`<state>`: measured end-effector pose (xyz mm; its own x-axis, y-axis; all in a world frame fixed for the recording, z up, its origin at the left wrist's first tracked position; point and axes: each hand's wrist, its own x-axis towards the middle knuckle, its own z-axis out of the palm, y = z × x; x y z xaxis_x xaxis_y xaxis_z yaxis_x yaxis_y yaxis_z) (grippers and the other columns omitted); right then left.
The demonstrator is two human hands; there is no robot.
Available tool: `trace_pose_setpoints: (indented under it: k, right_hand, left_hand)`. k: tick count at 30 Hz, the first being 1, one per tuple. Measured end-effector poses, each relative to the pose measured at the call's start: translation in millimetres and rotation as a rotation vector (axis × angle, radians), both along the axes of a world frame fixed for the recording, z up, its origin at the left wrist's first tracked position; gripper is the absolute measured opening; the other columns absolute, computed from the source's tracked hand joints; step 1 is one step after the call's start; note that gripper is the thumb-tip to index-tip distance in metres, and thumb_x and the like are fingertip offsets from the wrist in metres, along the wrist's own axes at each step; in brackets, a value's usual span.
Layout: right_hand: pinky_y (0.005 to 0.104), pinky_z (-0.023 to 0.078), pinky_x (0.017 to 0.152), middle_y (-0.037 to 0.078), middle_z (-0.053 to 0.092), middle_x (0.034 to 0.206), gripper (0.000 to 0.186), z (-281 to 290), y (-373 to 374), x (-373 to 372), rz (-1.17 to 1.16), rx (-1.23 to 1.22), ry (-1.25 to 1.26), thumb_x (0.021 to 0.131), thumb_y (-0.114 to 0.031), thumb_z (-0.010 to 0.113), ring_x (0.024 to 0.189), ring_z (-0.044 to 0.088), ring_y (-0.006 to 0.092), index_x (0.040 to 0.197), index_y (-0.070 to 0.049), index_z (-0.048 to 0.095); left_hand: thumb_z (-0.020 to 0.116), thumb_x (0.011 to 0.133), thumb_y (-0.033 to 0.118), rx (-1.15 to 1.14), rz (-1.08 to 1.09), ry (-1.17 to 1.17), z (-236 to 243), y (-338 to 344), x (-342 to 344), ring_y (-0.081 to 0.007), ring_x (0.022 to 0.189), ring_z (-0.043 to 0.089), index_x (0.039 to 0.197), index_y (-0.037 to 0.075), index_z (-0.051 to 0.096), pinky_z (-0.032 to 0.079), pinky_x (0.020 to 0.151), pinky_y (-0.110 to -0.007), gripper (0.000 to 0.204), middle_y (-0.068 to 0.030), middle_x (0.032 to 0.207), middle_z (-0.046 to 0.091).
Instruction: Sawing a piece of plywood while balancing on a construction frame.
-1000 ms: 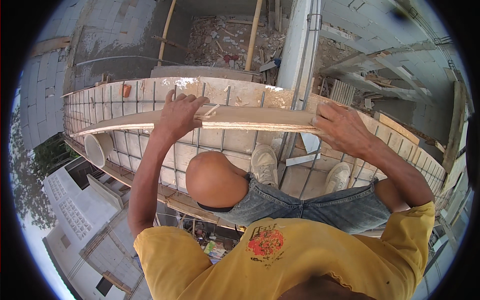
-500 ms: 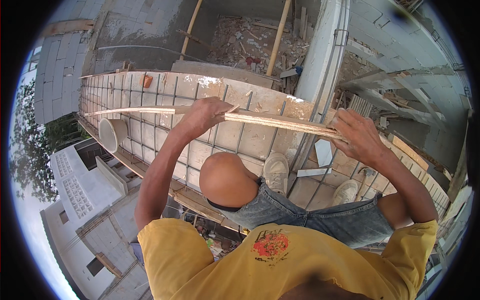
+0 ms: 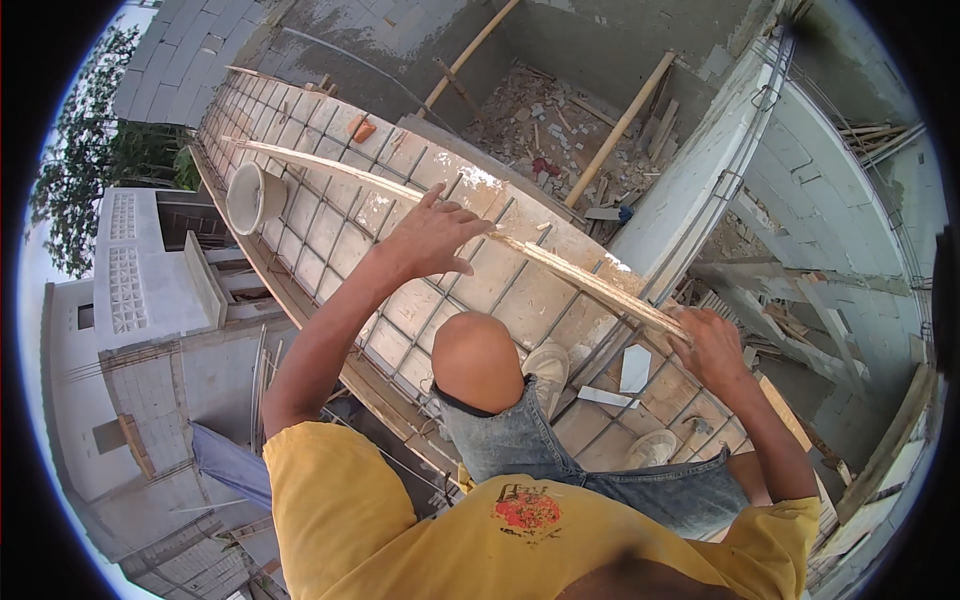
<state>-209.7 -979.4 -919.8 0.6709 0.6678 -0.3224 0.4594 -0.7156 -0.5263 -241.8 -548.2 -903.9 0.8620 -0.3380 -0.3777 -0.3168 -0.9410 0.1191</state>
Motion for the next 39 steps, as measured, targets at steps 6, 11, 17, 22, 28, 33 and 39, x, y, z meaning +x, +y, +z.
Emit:
trace_pose_setpoints:
  k: [6, 11, 17, 22, 28, 33, 39]
  right_hand:
    - [0.0487, 0.051, 0.081, 0.018, 0.068, 0.102, 0.029, -8, -3, 2, 0.069, -0.043, -0.037, 0.086, -0.022, 0.068, 0.095, 0.063, 0.0397, 0.111, -0.008, 0.064]
    - [0.0501, 0.051, 0.08, 0.018, 0.069, 0.1, 0.03, 126, 27, 13, 0.105, -0.066, 0.002, 0.086, -0.024, 0.067, 0.093, 0.065, 0.0402, 0.11, -0.006, 0.063]
    - [0.0492, 0.052, 0.077, 0.019, 0.07, 0.09, 0.032, 349, 82, 7, 0.242, -0.189, -0.076, 0.086, -0.023, 0.067, 0.084, 0.068, 0.0391, 0.109, -0.002, 0.062]
    - [0.0476, 0.053, 0.076, 0.02, 0.069, 0.081, 0.035, 511, 141, 13, 0.351, -0.297, -0.137, 0.086, -0.022, 0.068, 0.078, 0.069, 0.0384, 0.108, 0.004, 0.059]
    - [0.0477, 0.053, 0.075, 0.023, 0.068, 0.084, 0.037, 636, 225, 32, 0.462, -0.312, -0.243, 0.086, -0.019, 0.07, 0.084, 0.068, 0.0388, 0.111, 0.004, 0.058]
    - [0.0406, 0.055, 0.082, 0.021, 0.07, 0.103, 0.044, 733, 284, 46, 0.416, 0.203, -0.146, 0.086, -0.016, 0.072, 0.089, 0.07, 0.0319, 0.125, -0.001, 0.057]
    - [0.0352, 0.055, 0.088, 0.012, 0.055, 0.138, 0.078, 701, 253, 81, -0.109, 0.669, 0.05, 0.078, -0.016, 0.081, 0.105, 0.063, 0.0223, 0.146, -0.014, 0.043]
  left_hand:
    - [0.08, 0.075, 0.036, 0.199, 0.089, -0.096, -14, -18, -13, -0.0198, 0.122, 0.057, 0.136, 0.026, 0.053, 0.013, 0.121, -0.06, 0.067, 0.0003, 0.12, 0.065]
    - [0.079, 0.076, 0.043, -0.099, 0.393, -0.137, 91, -67, -24, -0.0326, 0.141, 0.036, 0.151, 0.022, 0.031, 0.007, 0.118, -0.066, 0.092, -0.0106, 0.145, 0.049]
    - [0.082, 0.071, 0.041, -0.342, 0.326, -0.303, 307, -88, -46, -0.0308, 0.143, 0.032, 0.154, 0.025, 0.028, 0.013, 0.119, -0.065, 0.1, -0.0031, 0.155, 0.036]
    - [0.082, 0.073, 0.034, -0.36, 0.134, -0.205, 431, -113, -40, -0.0279, 0.131, 0.046, 0.146, 0.025, 0.043, 0.021, 0.119, -0.06, 0.084, -0.004, 0.133, 0.055]
    - [0.081, 0.073, 0.029, -0.713, 0.215, -0.396, 519, -27, -9, -0.0243, 0.099, 0.058, 0.111, 0.015, 0.067, 0.04, 0.094, -0.049, 0.042, -0.001, 0.097, 0.065]
    - [0.083, 0.071, 0.025, -0.739, 0.392, -0.598, 580, 65, -13, -0.0298, 0.088, 0.059, 0.096, 0.01, 0.069, 0.044, 0.082, -0.042, 0.033, -0.0058, 0.091, 0.066]
    - [0.085, 0.073, 0.019, -0.924, 0.703, -0.55, 610, 184, -26, -0.0228, 0.087, 0.062, 0.1, 0.006, 0.067, 0.049, 0.078, -0.037, 0.035, -0.0047, 0.088, 0.065]
